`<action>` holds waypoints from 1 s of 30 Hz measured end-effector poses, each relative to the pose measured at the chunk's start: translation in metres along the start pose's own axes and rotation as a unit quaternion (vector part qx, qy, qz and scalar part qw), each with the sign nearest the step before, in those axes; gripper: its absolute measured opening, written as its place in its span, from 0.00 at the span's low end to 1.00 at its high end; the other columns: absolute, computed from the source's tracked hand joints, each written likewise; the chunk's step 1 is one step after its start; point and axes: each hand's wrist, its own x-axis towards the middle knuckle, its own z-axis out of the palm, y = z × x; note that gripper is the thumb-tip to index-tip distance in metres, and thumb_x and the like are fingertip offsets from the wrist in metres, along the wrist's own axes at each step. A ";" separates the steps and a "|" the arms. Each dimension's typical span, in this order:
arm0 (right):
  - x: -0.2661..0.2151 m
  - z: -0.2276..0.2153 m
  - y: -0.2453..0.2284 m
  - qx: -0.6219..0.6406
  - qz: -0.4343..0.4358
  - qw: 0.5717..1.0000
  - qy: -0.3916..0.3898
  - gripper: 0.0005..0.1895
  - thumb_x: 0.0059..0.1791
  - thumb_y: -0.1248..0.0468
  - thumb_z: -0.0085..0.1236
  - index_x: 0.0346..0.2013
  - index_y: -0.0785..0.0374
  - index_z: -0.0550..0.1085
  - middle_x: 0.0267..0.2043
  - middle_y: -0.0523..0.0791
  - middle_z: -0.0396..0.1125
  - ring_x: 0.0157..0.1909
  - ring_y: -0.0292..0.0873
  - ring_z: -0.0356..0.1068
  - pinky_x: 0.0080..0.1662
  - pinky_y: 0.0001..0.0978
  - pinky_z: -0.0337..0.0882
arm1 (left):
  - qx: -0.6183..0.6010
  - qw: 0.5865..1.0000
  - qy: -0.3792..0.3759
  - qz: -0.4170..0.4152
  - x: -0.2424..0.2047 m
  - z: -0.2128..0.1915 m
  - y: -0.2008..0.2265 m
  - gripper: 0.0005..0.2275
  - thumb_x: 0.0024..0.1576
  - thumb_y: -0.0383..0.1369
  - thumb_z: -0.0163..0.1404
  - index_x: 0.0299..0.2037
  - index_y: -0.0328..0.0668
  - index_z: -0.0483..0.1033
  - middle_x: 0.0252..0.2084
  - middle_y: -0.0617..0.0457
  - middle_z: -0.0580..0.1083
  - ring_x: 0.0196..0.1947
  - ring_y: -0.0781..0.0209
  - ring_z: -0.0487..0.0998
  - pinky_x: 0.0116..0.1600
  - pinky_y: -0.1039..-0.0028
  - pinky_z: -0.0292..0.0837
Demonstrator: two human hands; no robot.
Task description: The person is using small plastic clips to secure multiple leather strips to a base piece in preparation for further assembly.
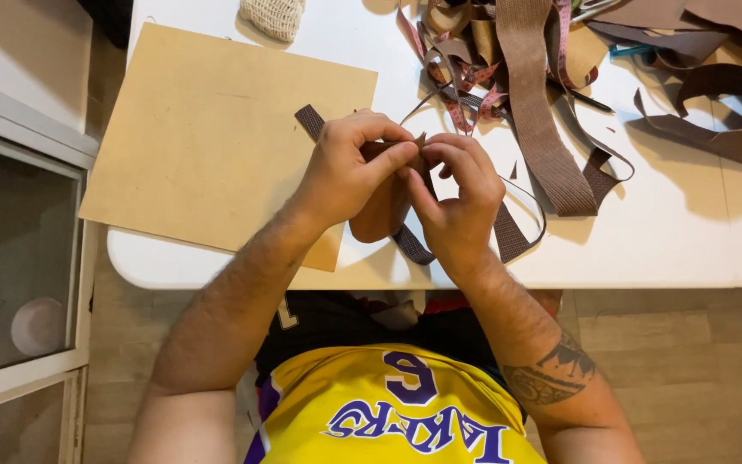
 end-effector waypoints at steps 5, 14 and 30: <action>-0.005 0.002 0.004 0.038 0.035 0.999 -0.002 0.09 0.46 0.74 0.69 0.38 0.69 0.76 0.38 0.51 0.72 0.32 0.48 0.72 0.34 0.36 0.73 | -0.046 0.998 -0.032 -0.010 -0.003 -0.003 -0.003 0.02 0.60 0.28 0.57 0.39 0.42 0.83 0.32 0.51 0.79 0.39 0.58 0.79 0.49 0.69 0.74; -0.013 -0.003 0.019 0.221 0.264 0.939 0.000 0.07 0.48 0.73 0.65 0.39 0.70 0.75 0.38 0.47 0.70 0.38 0.37 0.69 0.41 0.31 0.74 | -0.061 0.995 -0.042 -0.065 -0.003 -0.008 -0.004 0.03 0.60 0.28 0.58 0.40 0.40 0.84 0.32 0.51 0.80 0.39 0.63 0.79 0.48 0.69 0.74; -0.022 -0.009 0.019 0.396 0.353 0.847 0.004 0.10 0.52 0.69 0.58 0.45 0.74 0.77 0.37 0.52 0.73 0.35 0.40 0.73 0.41 0.32 0.77 | -0.111 0.986 -0.079 -0.095 0.000 -0.012 0.001 0.03 0.58 0.28 0.59 0.39 0.41 0.84 0.32 0.52 0.79 0.39 0.64 0.78 0.49 0.71 0.76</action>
